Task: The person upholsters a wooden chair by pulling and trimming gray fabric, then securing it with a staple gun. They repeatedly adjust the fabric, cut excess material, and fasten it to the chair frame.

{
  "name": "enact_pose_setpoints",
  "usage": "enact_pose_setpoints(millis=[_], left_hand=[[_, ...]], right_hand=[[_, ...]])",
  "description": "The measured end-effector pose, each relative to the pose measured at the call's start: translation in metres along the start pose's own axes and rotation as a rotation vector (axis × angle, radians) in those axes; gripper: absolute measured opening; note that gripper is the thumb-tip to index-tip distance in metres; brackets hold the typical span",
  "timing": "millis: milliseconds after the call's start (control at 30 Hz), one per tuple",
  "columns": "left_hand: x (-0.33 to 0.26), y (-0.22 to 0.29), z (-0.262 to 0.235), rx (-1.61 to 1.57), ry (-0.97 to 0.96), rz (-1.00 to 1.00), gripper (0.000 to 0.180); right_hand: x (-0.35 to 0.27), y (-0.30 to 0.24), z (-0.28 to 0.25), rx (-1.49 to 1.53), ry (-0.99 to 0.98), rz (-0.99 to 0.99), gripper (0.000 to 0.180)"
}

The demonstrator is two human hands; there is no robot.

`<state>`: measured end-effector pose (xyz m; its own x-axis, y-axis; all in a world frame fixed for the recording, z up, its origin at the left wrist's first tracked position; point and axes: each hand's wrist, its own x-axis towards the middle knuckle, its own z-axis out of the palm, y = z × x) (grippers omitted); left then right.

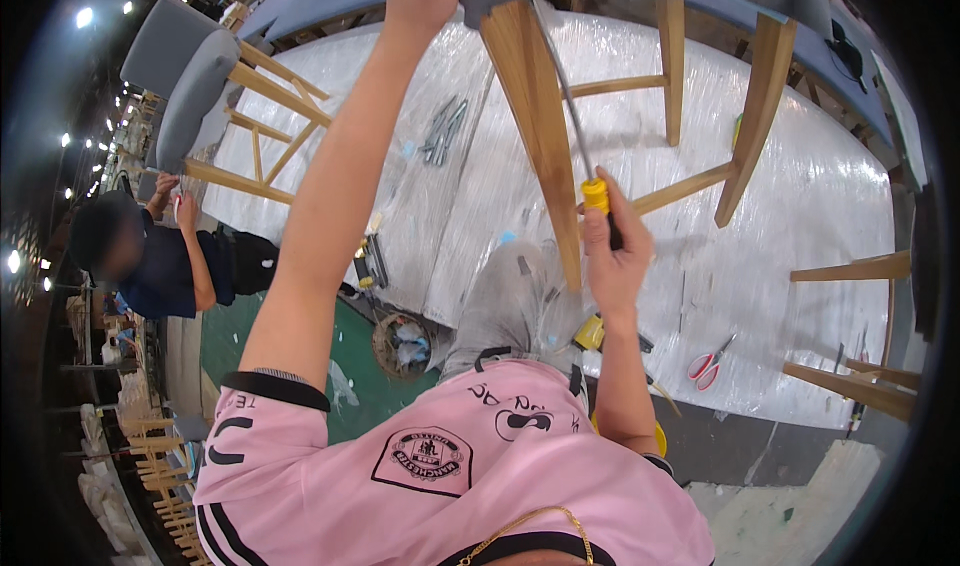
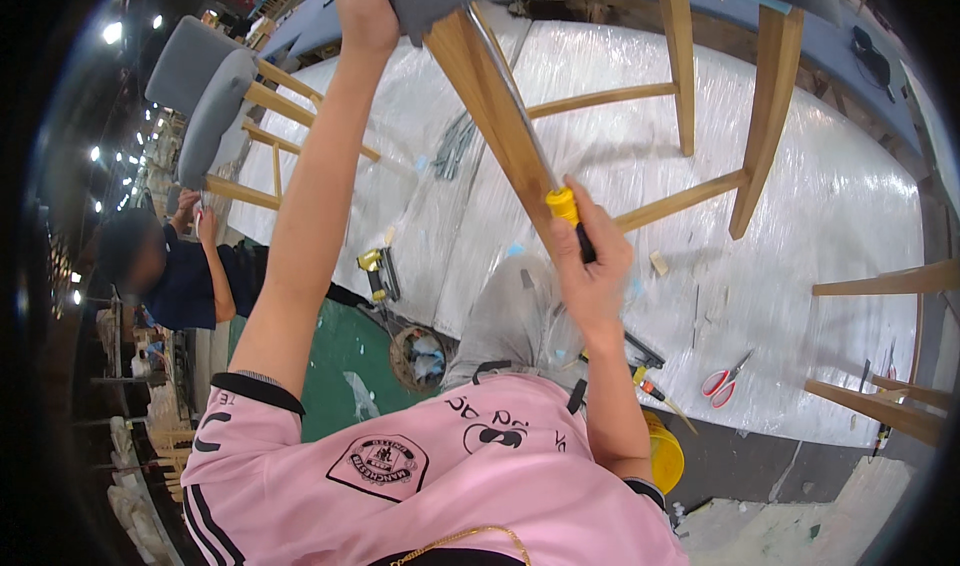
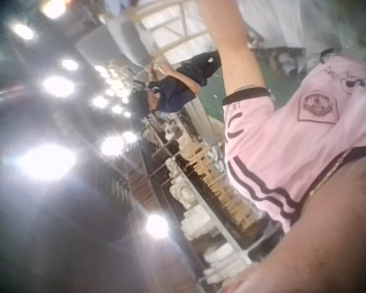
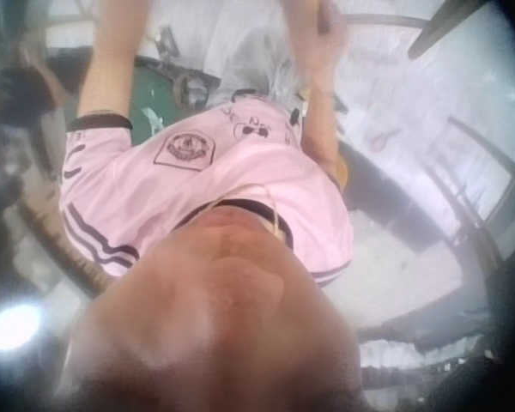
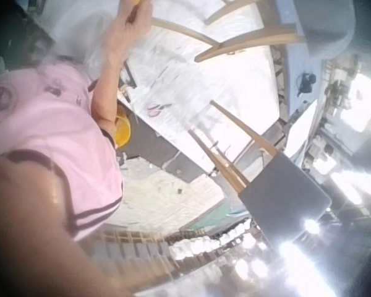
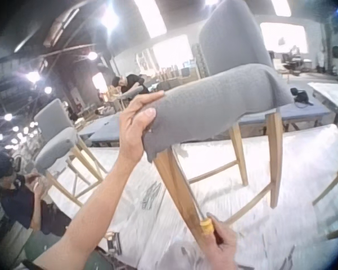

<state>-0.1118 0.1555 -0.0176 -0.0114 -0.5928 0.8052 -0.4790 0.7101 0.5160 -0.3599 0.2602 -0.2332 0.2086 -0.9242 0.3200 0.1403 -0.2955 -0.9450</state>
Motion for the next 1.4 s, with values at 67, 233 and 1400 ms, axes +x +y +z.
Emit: enact_pose_setpoints(millis=[67, 233, 1400], left_hand=[[-0.001, -0.005, 0.002, -0.060, 0.019, -0.035, 0.040], [0.006, -0.012, -0.003, -0.061, 0.023, -0.041, 0.040], [0.002, -0.006, -0.001, 0.136, 0.101, 0.174, 0.042]], right_hand=[[-0.005, -0.017, -0.020, -0.146, 0.007, -0.003, 0.039], [-0.009, -0.035, -0.039, -0.250, 0.006, -0.062, 0.038], [0.006, -0.035, -0.043, -0.314, -0.119, -0.104, 0.039]])
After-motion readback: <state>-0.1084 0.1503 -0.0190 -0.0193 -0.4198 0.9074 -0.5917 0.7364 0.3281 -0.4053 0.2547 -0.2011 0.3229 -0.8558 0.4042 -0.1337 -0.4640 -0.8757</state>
